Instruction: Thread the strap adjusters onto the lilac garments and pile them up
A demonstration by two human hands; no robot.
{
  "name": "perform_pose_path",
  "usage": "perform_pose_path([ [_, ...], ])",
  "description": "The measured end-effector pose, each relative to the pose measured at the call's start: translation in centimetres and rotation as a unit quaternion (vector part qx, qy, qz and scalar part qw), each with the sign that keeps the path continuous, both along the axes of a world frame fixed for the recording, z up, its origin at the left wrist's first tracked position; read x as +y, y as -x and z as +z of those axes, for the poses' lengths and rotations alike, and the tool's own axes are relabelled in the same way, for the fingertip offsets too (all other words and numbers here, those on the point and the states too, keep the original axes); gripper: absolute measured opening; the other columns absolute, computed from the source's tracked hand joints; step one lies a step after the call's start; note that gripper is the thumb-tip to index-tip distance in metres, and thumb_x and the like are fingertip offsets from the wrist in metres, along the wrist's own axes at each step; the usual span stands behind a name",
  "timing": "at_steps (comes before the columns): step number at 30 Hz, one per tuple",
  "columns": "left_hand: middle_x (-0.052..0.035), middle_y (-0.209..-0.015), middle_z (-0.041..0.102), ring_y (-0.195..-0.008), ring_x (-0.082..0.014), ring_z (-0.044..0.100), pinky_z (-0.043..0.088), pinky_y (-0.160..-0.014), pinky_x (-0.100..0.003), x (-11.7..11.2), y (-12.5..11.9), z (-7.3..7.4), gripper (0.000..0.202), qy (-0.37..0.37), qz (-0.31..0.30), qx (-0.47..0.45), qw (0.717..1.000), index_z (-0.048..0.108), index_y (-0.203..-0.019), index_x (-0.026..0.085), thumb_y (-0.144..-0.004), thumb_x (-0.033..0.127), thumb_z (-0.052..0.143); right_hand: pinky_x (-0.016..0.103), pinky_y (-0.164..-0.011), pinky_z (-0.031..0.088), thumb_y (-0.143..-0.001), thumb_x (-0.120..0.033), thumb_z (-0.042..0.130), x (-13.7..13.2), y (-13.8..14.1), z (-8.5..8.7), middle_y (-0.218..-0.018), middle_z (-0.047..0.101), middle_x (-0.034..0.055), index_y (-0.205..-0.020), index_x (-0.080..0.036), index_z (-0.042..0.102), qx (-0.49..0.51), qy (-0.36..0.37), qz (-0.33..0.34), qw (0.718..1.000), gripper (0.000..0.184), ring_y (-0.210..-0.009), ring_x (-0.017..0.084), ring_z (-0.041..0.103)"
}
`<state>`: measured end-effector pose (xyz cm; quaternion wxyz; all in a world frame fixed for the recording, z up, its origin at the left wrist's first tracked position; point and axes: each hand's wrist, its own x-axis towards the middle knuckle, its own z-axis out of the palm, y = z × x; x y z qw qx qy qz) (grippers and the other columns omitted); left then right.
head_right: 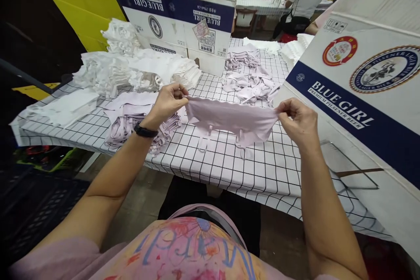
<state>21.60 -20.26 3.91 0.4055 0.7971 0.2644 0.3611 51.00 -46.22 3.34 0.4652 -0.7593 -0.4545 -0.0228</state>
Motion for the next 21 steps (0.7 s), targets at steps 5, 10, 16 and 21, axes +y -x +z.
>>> perform_pose_path([
  [5,0.0012,-0.068,0.058,-0.065,-0.0114,0.051,0.037,-0.060,-0.024,0.6,-0.2,3.2,0.017,-0.064,0.007,-0.014,0.998,0.065,-0.081,0.015,-0.067,0.009,0.056,0.031,-0.075,0.054,-0.078,-0.018,0.054,-0.3,1.1,4.7,-0.084,0.078,0.0046,-0.078,-0.020,0.077,-0.120,0.001,0.003,0.993,0.023,-0.076,0.018,0.069],
  [10,0.0027,-0.067,0.055,-0.062,-0.0108,0.048,0.035,-0.059,-0.025,0.7,-0.1,5.5,0.021,-0.109,0.016,-0.004,0.994,0.061,-0.084,0.017,-0.069,0.004,0.054,0.033,-0.074,0.053,-0.076,-0.027,0.063,0.3,1.7,6.9,-0.086,0.076,0.0048,-0.082,-0.021,0.078,-0.188,0.000,-0.010,0.982,0.017,-0.075,0.020,0.068],
  [16,0.0062,-0.059,0.046,-0.054,-0.0103,0.041,0.027,-0.054,-0.025,1.1,0.8,5.7,0.024,-0.071,-0.038,-0.002,0.997,0.053,-0.090,0.021,-0.071,0.007,0.052,0.036,-0.077,0.054,-0.072,-0.035,0.066,0.9,1.2,7.1,-0.083,0.075,0.0041,-0.090,-0.022,0.076,-0.156,0.008,-0.024,0.987,0.024,-0.074,0.021,0.068],
  [21,0.0013,-0.074,0.059,-0.067,-0.0133,0.054,0.037,-0.061,-0.026,1.5,1.4,5.2,0.014,-0.137,-0.009,0.015,0.990,0.054,-0.079,0.020,-0.068,0.011,0.053,0.039,-0.070,0.053,-0.069,-0.038,0.065,0.8,0.9,6.7,-0.077,0.074,0.0046,-0.092,-0.024,0.076,-0.105,0.055,0.026,0.993,0.029,-0.069,0.024,0.066],
])
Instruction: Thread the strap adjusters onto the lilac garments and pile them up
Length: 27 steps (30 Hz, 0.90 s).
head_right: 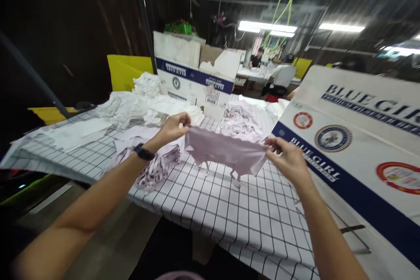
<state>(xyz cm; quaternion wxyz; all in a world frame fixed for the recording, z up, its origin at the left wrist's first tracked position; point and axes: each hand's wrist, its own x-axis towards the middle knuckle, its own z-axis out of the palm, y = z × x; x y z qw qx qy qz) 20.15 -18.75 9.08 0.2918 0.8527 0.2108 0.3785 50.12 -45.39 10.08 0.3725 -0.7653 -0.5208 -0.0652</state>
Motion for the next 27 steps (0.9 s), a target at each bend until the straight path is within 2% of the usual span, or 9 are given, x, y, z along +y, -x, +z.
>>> perform_pose_path([
  [2,0.0022,-0.072,0.060,-0.066,-0.0137,0.054,0.038,-0.061,-0.027,-0.1,0.2,0.1,0.012,-0.036,0.024,0.012,0.999,0.055,-0.079,0.021,-0.070,0.013,0.052,0.039,-0.067,0.053,-0.072,-0.038,0.064,-0.2,0.6,0.3,-0.076,0.074,0.0039,-0.088,-0.027,0.077,-0.003,0.001,0.009,1.000,0.023,-0.067,0.024,0.065],
  [4,0.0039,-0.066,0.058,-0.060,-0.0133,0.051,0.036,-0.058,-0.027,-0.4,0.4,0.4,0.013,-0.054,0.050,0.016,0.997,0.058,-0.081,0.022,-0.072,0.015,0.051,0.039,-0.067,0.054,-0.077,-0.038,0.063,-0.4,1.4,0.7,-0.086,0.077,0.0040,-0.085,-0.029,0.077,-0.006,-0.022,0.018,1.000,0.019,-0.071,0.024,0.067],
  [7,0.0038,-0.063,0.060,-0.057,-0.0134,0.053,0.038,-0.056,-0.027,-1.2,0.8,0.8,0.013,-0.044,0.071,0.001,0.996,0.061,-0.079,0.022,-0.074,0.016,0.051,0.040,-0.066,0.054,-0.080,-0.038,0.062,-1.0,2.7,1.2,-0.095,0.077,0.0045,-0.083,-0.030,0.076,-0.006,-0.058,0.009,0.998,0.016,-0.076,0.025,0.066],
  [11,-0.0010,-0.072,0.070,-0.070,-0.0175,0.064,0.047,-0.063,-0.028,-1.9,1.3,0.9,0.013,-0.026,0.059,-0.010,0.998,0.067,-0.074,0.020,-0.074,0.018,0.054,0.043,-0.073,0.056,-0.082,-0.038,0.063,-1.8,3.5,1.2,-0.088,0.075,0.0047,-0.083,-0.030,0.074,0.031,-0.084,-0.014,0.996,0.014,-0.081,0.028,0.068],
  [14,-0.0030,-0.081,0.074,-0.075,-0.0188,0.067,0.051,-0.068,-0.029,-2.4,2.0,1.0,0.012,-0.035,0.024,-0.011,0.999,0.070,-0.078,0.020,-0.074,0.021,0.058,0.044,-0.078,0.059,-0.086,-0.042,0.065,-2.5,4.1,1.2,-0.088,0.075,0.0048,-0.089,-0.029,0.073,0.099,-0.109,0.013,0.989,0.015,-0.085,0.028,0.070],
  [16,-0.0032,-0.083,0.074,-0.074,-0.0186,0.066,0.052,-0.068,-0.030,-3.0,3.0,1.2,0.014,-0.049,0.024,-0.011,0.998,0.071,-0.079,0.020,-0.074,0.022,0.058,0.043,-0.078,0.060,-0.087,-0.046,0.069,-3.1,4.9,1.3,-0.090,0.075,0.0050,-0.093,-0.030,0.073,0.138,-0.138,0.034,0.980,0.018,-0.087,0.028,0.071],
  [20,-0.0018,-0.083,0.075,-0.072,-0.0193,0.064,0.049,-0.064,-0.031,-4.7,6.5,1.0,0.013,-0.055,0.089,-0.021,0.994,0.072,-0.078,0.023,-0.076,0.024,0.059,0.043,-0.078,0.064,-0.083,-0.047,0.077,-4.6,7.6,1.7,-0.089,0.076,0.0050,-0.095,-0.032,0.076,0.180,-0.171,0.058,0.967,0.019,-0.087,0.028,0.073],
  [25,-0.0009,-0.086,0.073,-0.090,-0.0246,0.067,0.054,-0.083,-0.036,-7.2,13.6,-0.3,0.014,-0.005,0.180,-0.090,0.980,0.075,-0.078,0.030,-0.072,0.023,0.065,0.041,-0.065,0.067,-0.081,-0.046,0.080,-4.9,11.9,0.5,-0.086,0.077,0.0052,-0.093,-0.032,0.077,0.259,-0.100,0.107,0.955,0.019,-0.077,0.028,0.074],
  [27,-0.0016,-0.083,0.072,-0.088,-0.0246,0.067,0.055,-0.080,-0.036,-8.4,16.5,-0.5,0.011,0.058,0.207,-0.123,0.969,0.075,-0.075,0.029,-0.070,0.023,0.067,0.039,-0.062,0.066,-0.080,-0.046,0.082,-4.0,13.3,-0.4,-0.082,0.077,0.0038,-0.090,-0.034,0.077,0.303,-0.073,0.119,0.943,0.016,-0.073,0.026,0.074],
])
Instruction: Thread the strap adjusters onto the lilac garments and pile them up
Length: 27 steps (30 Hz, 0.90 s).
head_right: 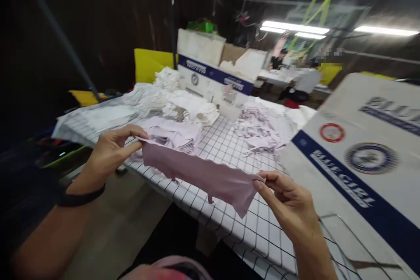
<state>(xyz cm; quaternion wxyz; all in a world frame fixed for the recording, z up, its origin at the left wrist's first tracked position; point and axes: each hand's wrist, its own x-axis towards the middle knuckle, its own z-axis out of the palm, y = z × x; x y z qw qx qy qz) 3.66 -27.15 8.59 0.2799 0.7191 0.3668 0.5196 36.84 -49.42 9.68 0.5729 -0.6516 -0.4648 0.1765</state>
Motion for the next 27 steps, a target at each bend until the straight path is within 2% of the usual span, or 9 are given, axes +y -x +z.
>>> perform_pose_path([
  [3,-0.0027,-0.081,0.071,-0.078,-0.0213,0.066,0.055,-0.067,-0.031,-0.8,3.3,0.1,0.009,0.080,0.038,-0.077,0.993,0.076,-0.077,0.026,-0.069,0.024,0.074,0.037,-0.061,0.065,-0.079,-0.045,0.083,3.2,1.3,-1.4,-0.078,0.074,0.0035,-0.088,-0.034,0.076,0.049,0.033,0.071,0.996,0.016,-0.069,0.024,0.072],
  [6,-0.0020,-0.082,0.070,-0.077,-0.0178,0.066,0.054,-0.065,-0.026,1.0,5.5,0.4,0.018,0.070,0.085,-0.137,0.984,0.076,-0.083,0.024,-0.066,0.023,0.080,0.033,-0.059,0.061,-0.081,-0.045,0.082,8.7,2.1,-2.8,-0.074,0.071,0.0032,-0.091,-0.029,0.075,0.094,0.062,0.163,0.980,0.019,-0.066,0.021,0.068],
  [8,-0.0023,-0.084,0.070,-0.080,-0.0173,0.066,0.055,-0.069,-0.025,4.3,6.4,0.3,0.026,0.050,0.108,-0.154,0.981,0.075,-0.088,0.023,-0.063,0.023,0.082,0.030,-0.060,0.059,-0.081,-0.045,0.082,13.4,2.5,-3.7,-0.070,0.068,0.0011,-0.096,-0.027,0.073,0.140,0.065,0.202,0.967,0.025,-0.064,0.017,0.065],
  [12,-0.0029,-0.082,0.070,-0.078,-0.0165,0.066,0.055,-0.071,-0.025,14.1,6.0,-1.3,0.034,0.080,0.119,-0.131,0.981,0.071,-0.090,0.018,-0.057,0.024,0.078,0.030,-0.064,0.058,-0.071,-0.052,0.086,24.2,3.5,-6.3,-0.074,0.070,0.0003,-0.097,-0.024,0.066,0.208,0.062,0.196,0.956,0.043,-0.061,0.014,0.063],
  [14,-0.0016,-0.075,0.068,-0.070,-0.0147,0.064,0.052,-0.066,-0.024,18.9,4.9,-2.9,0.026,0.139,0.167,-0.046,0.975,0.068,-0.084,0.016,-0.059,0.020,0.073,0.032,-0.064,0.059,-0.063,-0.059,0.085,28.9,4.0,-8.3,-0.071,0.069,0.0011,-0.089,-0.023,0.063,0.168,0.083,0.154,0.970,0.050,-0.060,0.015,0.063],
  [16,-0.0006,-0.068,0.066,-0.068,-0.0156,0.062,0.050,-0.065,-0.025,22.4,3.8,-4.9,0.018,0.187,0.194,0.050,0.962,0.067,-0.078,0.016,-0.060,0.016,0.069,0.034,-0.061,0.057,-0.059,-0.060,0.083,32.2,4.4,-10.5,-0.062,0.065,0.0002,-0.081,-0.022,0.062,0.133,0.095,0.126,0.978,0.049,-0.056,0.016,0.060],
  [20,0.0001,-0.061,0.064,-0.068,-0.0191,0.062,0.049,-0.067,-0.029,26.0,2.9,-8.1,0.013,0.207,0.201,0.132,0.948,0.068,-0.067,0.017,-0.056,0.009,0.066,0.037,-0.065,0.055,-0.063,-0.049,0.079,34.7,4.1,-13.4,-0.056,0.063,0.0004,-0.077,-0.022,0.066,0.053,0.106,0.077,0.990,0.034,-0.054,0.018,0.058],
  [24,-0.0021,-0.070,0.069,-0.078,-0.0204,0.066,0.050,-0.073,-0.028,28.0,2.6,-9.5,0.019,0.192,0.186,0.193,0.944,0.073,-0.073,0.017,-0.060,0.006,0.064,0.042,-0.083,0.051,-0.067,-0.036,0.070,35.3,3.5,-14.1,-0.061,0.068,0.0033,-0.078,-0.021,0.069,-0.029,0.105,0.024,0.994,0.018,-0.065,0.023,0.064],
  [27,-0.0051,-0.077,0.073,-0.083,-0.0218,0.067,0.052,-0.077,-0.029,29.2,1.9,-10.1,0.022,0.171,0.179,0.229,0.941,0.076,-0.079,0.015,-0.064,0.006,0.061,0.042,-0.086,0.049,-0.068,-0.033,0.066,35.9,3.8,-14.2,-0.067,0.070,0.0057,-0.076,-0.020,0.067,-0.068,0.100,-0.005,0.993,0.015,-0.073,0.026,0.067],
])
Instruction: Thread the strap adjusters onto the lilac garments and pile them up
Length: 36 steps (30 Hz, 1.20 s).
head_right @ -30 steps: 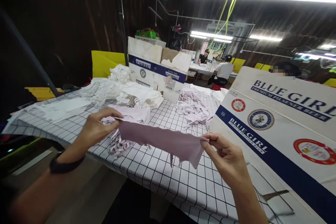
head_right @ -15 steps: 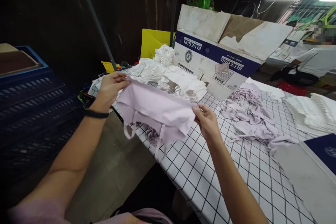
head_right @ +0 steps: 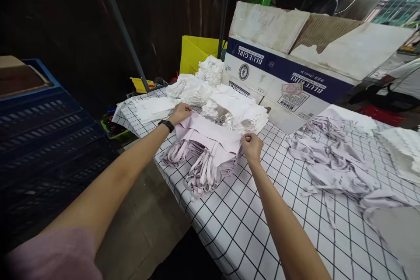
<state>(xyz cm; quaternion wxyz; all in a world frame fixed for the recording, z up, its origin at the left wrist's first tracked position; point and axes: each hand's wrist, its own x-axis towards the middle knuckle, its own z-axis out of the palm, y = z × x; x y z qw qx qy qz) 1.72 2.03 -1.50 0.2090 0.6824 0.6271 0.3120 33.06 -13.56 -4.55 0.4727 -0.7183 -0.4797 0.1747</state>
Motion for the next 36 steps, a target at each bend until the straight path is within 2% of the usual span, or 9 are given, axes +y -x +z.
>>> perform_pose_path([
  [5,-0.0075,-0.089,0.075,-0.092,-0.0249,0.068,0.053,-0.087,-0.034,0.2,-0.6,-0.6,0.029,-0.036,-0.054,0.051,0.997,0.077,-0.093,0.015,-0.069,0.008,0.064,0.039,-0.083,0.050,-0.071,-0.031,0.063,0.1,0.9,-0.2,-0.074,0.072,0.0080,-0.081,-0.018,0.066,-0.038,-0.005,-0.010,0.999,0.017,-0.073,0.025,0.067],
  [10,-0.0098,-0.120,0.072,-0.119,-0.0287,0.061,0.043,-0.109,-0.043,-2.6,0.2,-0.1,0.028,-0.115,-0.132,0.064,0.983,0.074,-0.110,0.018,-0.085,0.021,0.061,0.042,-0.089,0.049,-0.084,-0.034,0.057,-1.9,1.4,0.0,-0.100,0.074,0.0125,-0.108,-0.016,0.067,-0.090,-0.049,-0.003,0.995,0.032,-0.089,0.026,0.066],
  [12,-0.0081,-0.115,0.074,-0.114,-0.0261,0.064,0.044,-0.107,-0.039,-4.1,0.7,-0.2,0.024,-0.139,-0.219,0.054,0.964,0.075,-0.103,0.019,-0.091,0.033,0.060,0.044,-0.093,0.048,-0.092,-0.036,0.051,-2.9,1.6,-0.3,-0.111,0.072,0.0142,-0.109,-0.017,0.068,-0.135,-0.089,0.038,0.986,0.031,-0.100,0.028,0.064],
  [15,-0.0073,-0.100,0.078,-0.097,-0.0233,0.069,0.050,-0.092,-0.031,-6.1,1.4,-1.2,0.038,-0.125,-0.308,0.042,0.942,0.077,-0.094,0.018,-0.095,0.049,0.056,0.048,-0.095,0.046,-0.097,-0.041,0.048,-4.0,2.0,-1.1,-0.103,0.074,0.0136,-0.096,-0.019,0.071,-0.174,-0.096,0.122,0.973,0.032,-0.101,0.030,0.062],
  [19,-0.0044,-0.103,0.080,-0.095,-0.0235,0.072,0.051,-0.082,-0.028,-7.6,1.8,-2.7,0.046,-0.077,-0.269,0.038,0.959,0.079,-0.101,0.020,-0.097,0.056,0.050,0.051,-0.098,0.046,-0.097,-0.038,0.048,-4.5,2.4,-2.4,-0.101,0.074,0.0139,-0.092,-0.019,0.072,-0.169,-0.088,0.151,0.970,0.031,-0.102,0.031,0.062],
  [24,-0.0049,-0.100,0.081,-0.099,-0.0272,0.073,0.053,-0.087,-0.030,-8.3,1.5,-2.6,0.050,-0.083,-0.261,0.037,0.961,0.080,-0.096,0.019,-0.096,0.058,0.048,0.051,-0.106,0.047,-0.098,-0.039,0.050,-6.3,2.5,-2.2,-0.118,0.074,0.0149,-0.108,-0.019,0.073,-0.158,-0.100,0.154,0.970,0.033,-0.118,0.031,0.062],
  [27,-0.0105,-0.116,0.078,-0.116,-0.0329,0.069,0.051,-0.103,-0.041,-8.8,1.2,-2.3,0.053,-0.123,-0.234,0.036,0.964,0.077,-0.106,0.018,-0.094,0.060,0.048,0.047,-0.107,0.049,-0.101,-0.042,0.050,-9.7,1.7,-1.6,-0.124,0.072,0.0124,-0.118,-0.020,0.071,-0.161,-0.101,0.143,0.971,0.034,-0.123,0.028,0.061],
  [31,-0.0136,-0.122,0.075,-0.132,-0.0350,0.059,0.043,-0.115,-0.051,-11.1,-0.3,-0.9,0.048,-0.256,-0.176,0.032,0.950,0.075,-0.108,0.018,-0.095,0.056,0.049,0.044,-0.097,0.056,-0.102,-0.039,0.051,-16.7,-0.8,-1.5,-0.116,0.075,0.0087,-0.115,-0.024,0.071,-0.169,-0.095,0.109,0.975,0.028,-0.114,0.026,0.066],
  [36,-0.0072,-0.107,0.078,-0.122,-0.0286,0.064,0.049,-0.110,-0.047,-17.2,-4.5,3.0,0.025,-0.360,-0.270,-0.002,0.893,0.074,-0.091,0.021,-0.097,0.035,0.055,0.045,-0.085,0.060,-0.101,-0.040,0.050,-25.0,-6.2,-3.3,-0.116,0.073,0.0107,-0.111,-0.024,0.072,-0.129,-0.040,-0.005,0.991,0.030,-0.111,0.029,0.066],
])
